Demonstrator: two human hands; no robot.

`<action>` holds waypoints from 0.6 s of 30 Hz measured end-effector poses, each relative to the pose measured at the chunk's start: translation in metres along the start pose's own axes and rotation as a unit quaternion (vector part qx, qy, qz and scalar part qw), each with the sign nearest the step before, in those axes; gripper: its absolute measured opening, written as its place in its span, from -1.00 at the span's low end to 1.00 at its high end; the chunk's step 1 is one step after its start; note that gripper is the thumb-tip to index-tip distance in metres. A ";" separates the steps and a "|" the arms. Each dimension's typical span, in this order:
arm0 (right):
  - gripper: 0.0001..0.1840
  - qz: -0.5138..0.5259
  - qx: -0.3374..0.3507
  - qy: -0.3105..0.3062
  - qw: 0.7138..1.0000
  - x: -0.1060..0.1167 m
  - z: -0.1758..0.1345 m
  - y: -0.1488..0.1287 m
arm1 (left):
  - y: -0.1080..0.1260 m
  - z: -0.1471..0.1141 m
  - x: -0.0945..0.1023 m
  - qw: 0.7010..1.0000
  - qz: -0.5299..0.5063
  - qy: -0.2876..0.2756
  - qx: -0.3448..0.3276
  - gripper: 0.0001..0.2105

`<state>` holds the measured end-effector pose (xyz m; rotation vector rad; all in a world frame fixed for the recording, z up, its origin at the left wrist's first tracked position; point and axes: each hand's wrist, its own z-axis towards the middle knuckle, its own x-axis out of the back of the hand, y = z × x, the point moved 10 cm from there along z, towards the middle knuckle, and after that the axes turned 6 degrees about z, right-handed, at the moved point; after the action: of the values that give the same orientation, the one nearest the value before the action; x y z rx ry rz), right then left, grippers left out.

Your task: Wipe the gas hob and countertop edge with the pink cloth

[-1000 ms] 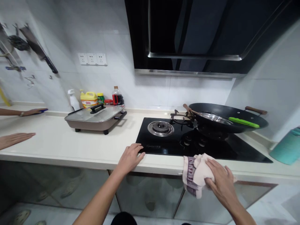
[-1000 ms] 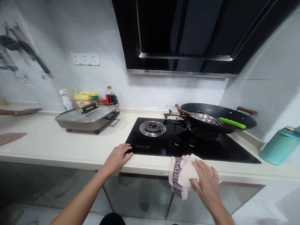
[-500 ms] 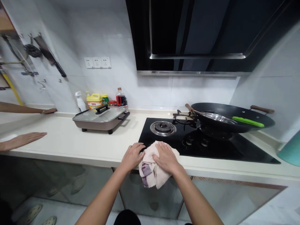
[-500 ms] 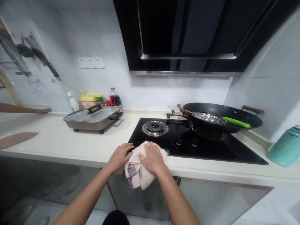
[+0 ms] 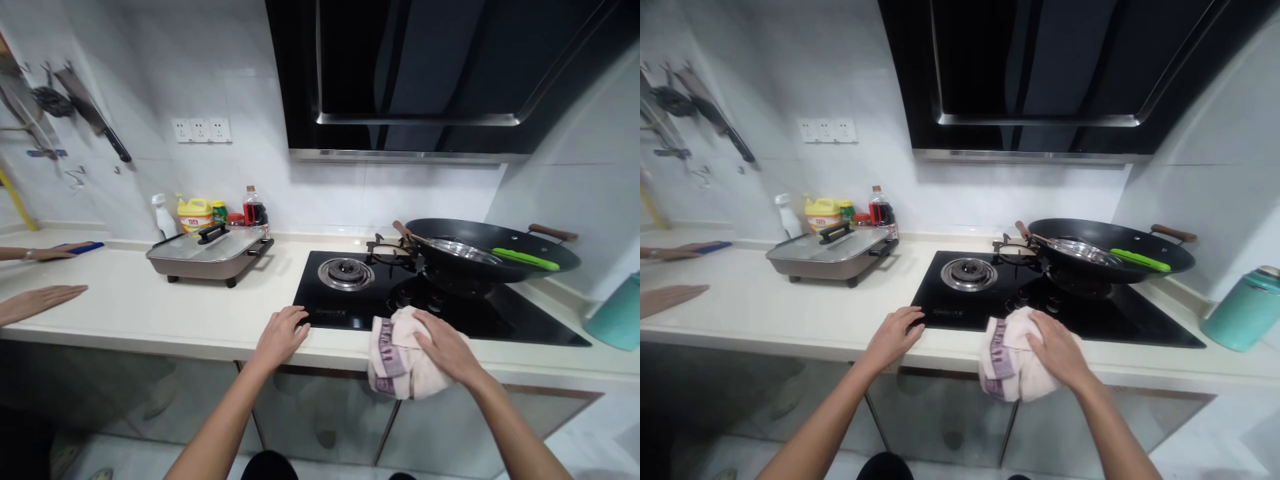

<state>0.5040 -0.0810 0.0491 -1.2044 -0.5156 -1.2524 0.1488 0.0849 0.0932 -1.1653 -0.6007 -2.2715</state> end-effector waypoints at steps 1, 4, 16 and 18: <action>-0.33 -0.001 -0.019 0.018 1.000 0.010 -0.004 0.022 | 0.000 0.000 0.000 1.000 0.000 0.003 -0.002 -0.73; -0.37 -0.019 -0.069 0.043 0.997 0.036 -0.009 0.075 | 0.002 0.000 0.001 1.000 0.004 0.012 -0.007 -0.74; -0.20 -0.118 -0.108 0.022 0.987 0.009 0.005 0.013 | 0.007 0.000 0.003 1.000 0.019 0.006 -0.005 -0.74; -0.18 -0.105 -0.040 0.004 0.994 -0.004 0.001 -0.008 | 0.006 0.000 0.004 1.000 0.018 0.004 -0.003 -0.74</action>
<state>0.4956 -0.0775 0.0496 -1.2355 -0.6033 -1.4677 0.1507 0.0791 0.0971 -1.1603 -0.5659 -2.2472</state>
